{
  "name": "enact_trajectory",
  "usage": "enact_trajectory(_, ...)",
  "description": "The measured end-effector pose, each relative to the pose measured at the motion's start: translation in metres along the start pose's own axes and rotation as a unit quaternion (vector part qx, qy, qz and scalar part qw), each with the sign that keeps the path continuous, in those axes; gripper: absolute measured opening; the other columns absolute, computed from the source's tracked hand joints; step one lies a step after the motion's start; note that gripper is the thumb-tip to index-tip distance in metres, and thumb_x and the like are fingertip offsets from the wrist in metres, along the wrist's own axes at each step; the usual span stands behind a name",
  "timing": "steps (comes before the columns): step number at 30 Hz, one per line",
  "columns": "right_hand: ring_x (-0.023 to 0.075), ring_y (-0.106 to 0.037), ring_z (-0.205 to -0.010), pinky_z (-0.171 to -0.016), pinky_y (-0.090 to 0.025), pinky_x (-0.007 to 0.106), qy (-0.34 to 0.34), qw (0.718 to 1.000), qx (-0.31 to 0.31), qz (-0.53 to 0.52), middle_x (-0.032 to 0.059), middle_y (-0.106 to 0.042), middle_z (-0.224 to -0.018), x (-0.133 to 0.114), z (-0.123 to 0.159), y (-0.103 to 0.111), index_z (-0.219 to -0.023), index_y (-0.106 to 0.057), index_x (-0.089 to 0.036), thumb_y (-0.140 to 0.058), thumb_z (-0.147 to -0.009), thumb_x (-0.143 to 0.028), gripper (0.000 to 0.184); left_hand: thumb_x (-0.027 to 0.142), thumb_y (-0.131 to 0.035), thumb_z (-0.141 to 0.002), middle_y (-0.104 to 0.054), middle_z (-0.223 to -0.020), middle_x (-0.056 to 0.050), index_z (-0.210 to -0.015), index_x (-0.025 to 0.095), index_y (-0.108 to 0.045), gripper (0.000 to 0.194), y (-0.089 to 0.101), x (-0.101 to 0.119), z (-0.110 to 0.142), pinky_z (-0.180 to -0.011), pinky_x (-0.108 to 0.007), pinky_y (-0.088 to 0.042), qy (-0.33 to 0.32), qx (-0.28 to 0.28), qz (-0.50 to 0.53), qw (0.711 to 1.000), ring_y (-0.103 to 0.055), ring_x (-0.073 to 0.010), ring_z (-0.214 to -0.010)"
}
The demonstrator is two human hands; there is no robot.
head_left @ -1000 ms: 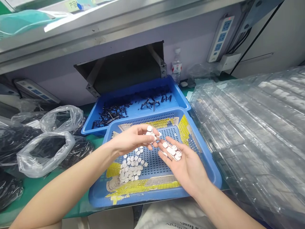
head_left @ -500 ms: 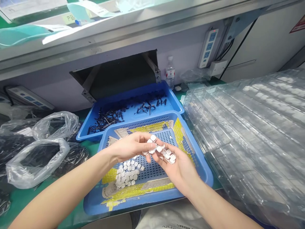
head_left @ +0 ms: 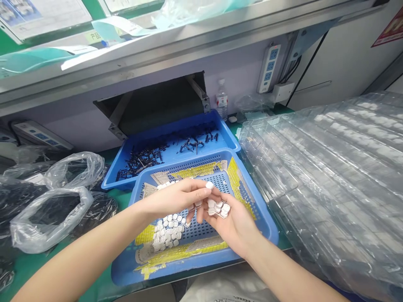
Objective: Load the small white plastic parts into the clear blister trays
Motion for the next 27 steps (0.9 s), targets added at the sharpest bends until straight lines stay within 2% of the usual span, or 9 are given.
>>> enact_trajectory(4, 0.0143, -0.060, -0.064, -0.062, -0.050, 0.028, 0.002, 1.000, 0.009, -0.007, 0.0068, -0.064, -0.069, 0.000, 0.001, 0.001, -0.075, -0.060, -0.011, -0.041, -0.080, -0.015, 0.021, 0.032, -0.037, -0.088, -0.054, -0.055, 0.001, -0.104, 0.015, -0.055, 0.029, 0.001, 0.001, -0.003, -0.036, -0.015, -0.035, 0.007, 0.012, 0.032, 0.999, -0.044, -0.0063, -0.042)
enact_trajectory(8, 0.0125, -0.058, -0.060, -0.061, -0.050, 0.027, 0.001, 1.000, -0.008, -0.003, 0.0061, -0.062, -0.065, 0.000, 0.000, 0.001, -0.073, -0.060, -0.009, -0.042, -0.078, -0.013, 0.019, 0.028, -0.037, -0.088, -0.055, -0.062, 0.001, -0.099, 0.015, -0.056, 0.026, 0.003, 0.000, -0.003, -0.046, -0.017, -0.039, -0.005, 0.041, 0.044, 0.998, -0.045, -0.0058, -0.047)
enact_trajectory(11, 0.0093, -0.054, -0.052, -0.057, -0.049, 0.024, 0.011, 1.000, -0.025, -0.010, 0.0025, -0.058, -0.057, -0.002, -0.002, 0.000, -0.069, -0.059, -0.011, -0.042, -0.078, -0.013, 0.019, 0.023, -0.039, -0.086, -0.059, -0.076, -0.001, -0.096, 0.017, -0.057, 0.022, -0.004, 0.011, -0.001, -0.062, -0.022, -0.044, -0.036, 0.045, -0.086, 0.995, -0.054, -0.0106, -0.067)
enact_trajectory(14, 0.0095, -0.054, -0.051, -0.050, -0.049, 0.022, 0.023, 1.000, 0.007, -0.005, 0.0025, -0.059, -0.059, -0.004, -0.002, 0.003, -0.067, -0.058, -0.012, -0.040, -0.079, -0.012, 0.021, 0.014, -0.042, -0.081, -0.058, -0.096, -0.002, -0.095, 0.018, -0.058, 0.021, -0.015, 0.029, 0.003, -0.076, -0.023, -0.043, -0.098, 0.010, -0.226, 0.969, -0.054, -0.0132, -0.088)
enact_trajectory(15, 0.0104, -0.056, -0.052, -0.050, -0.050, 0.023, 0.023, 0.999, 0.026, 0.000, 0.0034, -0.060, -0.061, -0.005, -0.002, 0.005, -0.067, -0.058, -0.012, -0.040, -0.079, -0.012, 0.021, 0.012, -0.043, -0.081, -0.056, -0.101, -0.002, -0.098, 0.018, -0.057, 0.023, -0.013, 0.034, 0.004, -0.080, -0.022, -0.041, -0.121, 0.016, -0.252, 0.960, -0.052, -0.0131, -0.092)
enact_trajectory(17, 0.0119, -0.058, -0.057, -0.050, -0.051, 0.023, 0.015, 0.998, 0.060, 0.011, 0.0051, -0.061, -0.064, -0.005, 0.000, 0.009, -0.070, -0.058, -0.011, -0.042, -0.078, -0.011, 0.018, 0.012, -0.040, -0.082, -0.054, -0.108, -0.003, -0.104, 0.018, -0.053, 0.027, 0.004, 0.034, 0.005, -0.083, -0.022, -0.040, -0.135, 0.084, -0.303, 0.940, -0.050, -0.0128, -0.097)
enact_trajectory(20, 0.0127, -0.059, -0.061, -0.045, -0.048, 0.018, 0.005, 0.996, 0.086, 0.013, 0.0071, -0.060, -0.064, -0.006, 0.002, 0.012, -0.070, -0.057, -0.010, -0.045, -0.075, -0.008, 0.013, 0.015, -0.038, -0.083, -0.056, -0.101, -0.004, -0.103, 0.017, -0.051, 0.024, 0.042, 0.001, 0.006, -0.079, -0.025, -0.041, -0.024, 0.193, -0.430, 0.881, -0.052, -0.0148, -0.092)
enact_trajectory(24, 0.0094, -0.054, -0.050, -0.034, -0.040, 0.013, 0.014, 0.996, 0.092, -0.002, 0.0071, -0.057, -0.062, -0.009, 0.003, 0.011, -0.069, -0.055, -0.010, -0.045, -0.074, -0.008, 0.012, 0.016, -0.057, -0.071, -0.057, -0.072, -0.006, -0.087, 0.013, -0.057, 0.017, 0.062, -0.071, 0.006, -0.066, -0.030, -0.044, 0.110, 0.152, -0.484, 0.855, -0.055, -0.0208, -0.071)
enact_trajectory(27, 0.0078, -0.050, -0.045, -0.029, -0.035, 0.012, 0.007, 0.996, 0.086, -0.006, 0.0063, -0.054, -0.059, -0.009, 0.003, 0.008, -0.068, -0.054, -0.009, -0.043, -0.075, -0.007, 0.014, 0.019, -0.062, -0.068, -0.055, -0.081, -0.010, -0.099, 0.011, -0.053, 0.033, 0.060, -0.106, 0.010, -0.061, -0.031, -0.043, 0.153, 0.151, -0.493, 0.843, -0.055, -0.0225, -0.069)
Point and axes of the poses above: each hand's wrist, its own z-axis away from the middle knuckle, its own y-axis out of the back of the hand, x = y × z, the point moved 6 cm from there along -z, towards the middle knuckle
